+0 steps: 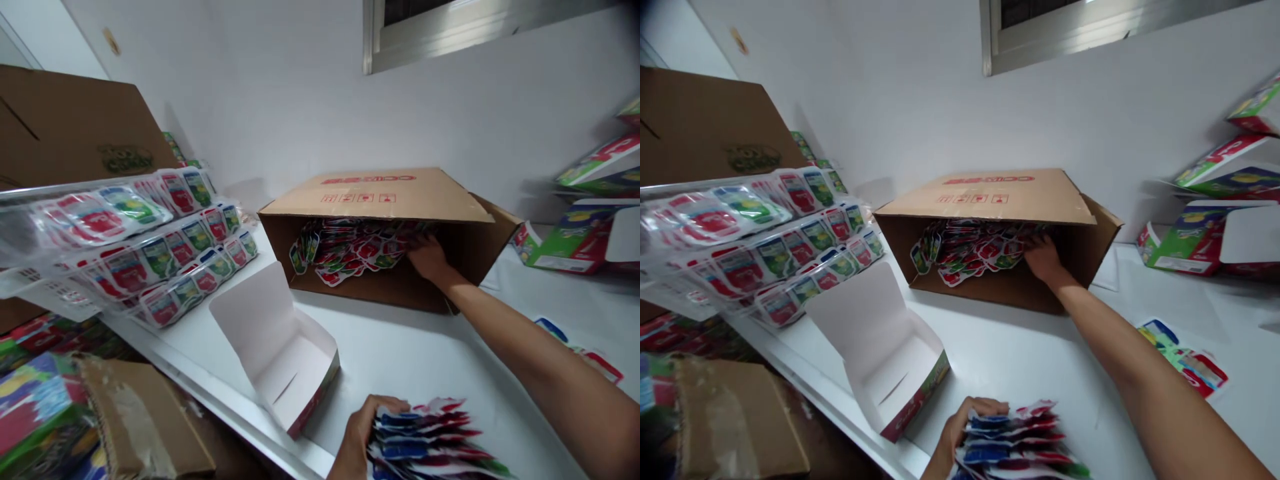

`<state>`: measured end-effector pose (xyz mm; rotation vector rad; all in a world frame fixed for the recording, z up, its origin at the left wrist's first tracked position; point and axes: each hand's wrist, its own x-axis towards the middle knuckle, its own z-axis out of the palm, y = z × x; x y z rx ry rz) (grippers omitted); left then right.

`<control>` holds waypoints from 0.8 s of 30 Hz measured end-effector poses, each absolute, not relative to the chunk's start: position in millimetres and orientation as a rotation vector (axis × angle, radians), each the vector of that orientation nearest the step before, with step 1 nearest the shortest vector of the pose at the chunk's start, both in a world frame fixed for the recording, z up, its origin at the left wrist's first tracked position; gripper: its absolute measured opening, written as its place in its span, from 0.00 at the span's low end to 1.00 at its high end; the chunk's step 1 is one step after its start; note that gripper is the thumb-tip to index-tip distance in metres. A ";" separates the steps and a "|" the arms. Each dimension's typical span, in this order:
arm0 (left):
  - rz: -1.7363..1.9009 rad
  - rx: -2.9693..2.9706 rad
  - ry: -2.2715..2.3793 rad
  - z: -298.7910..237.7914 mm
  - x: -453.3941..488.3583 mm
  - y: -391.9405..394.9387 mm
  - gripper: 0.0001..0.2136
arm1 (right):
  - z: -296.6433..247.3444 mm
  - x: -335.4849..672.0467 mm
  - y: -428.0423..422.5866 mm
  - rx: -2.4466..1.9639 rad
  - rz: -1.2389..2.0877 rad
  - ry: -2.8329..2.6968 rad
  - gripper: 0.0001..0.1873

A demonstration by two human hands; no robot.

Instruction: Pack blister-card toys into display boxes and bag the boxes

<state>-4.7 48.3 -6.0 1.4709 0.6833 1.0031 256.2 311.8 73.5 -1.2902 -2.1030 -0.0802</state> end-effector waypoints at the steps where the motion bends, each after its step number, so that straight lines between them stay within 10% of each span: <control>1: 1.003 1.453 0.681 -3.2 -4.7 48.6 0.26 | 74.6 259.6 316.0 -1.277 -0.099 -2.137 0.15; 9: 0.956 1.522 0.750 20.7 -4.8 37.5 0.27 | 48.5 257.9 208.1 -1.229 0.011 -2.110 0.15; 19: 1.024 1.851 0.938 17.6 -2.9 35.7 0.23 | 83.3 249.4 75.3 -1.048 1.403 -2.067 0.17; 24: 0.982 1.580 0.908 23.5 -3.2 31.0 0.23 | 76.8 246.7 127.9 -1.047 1.167 -2.266 0.20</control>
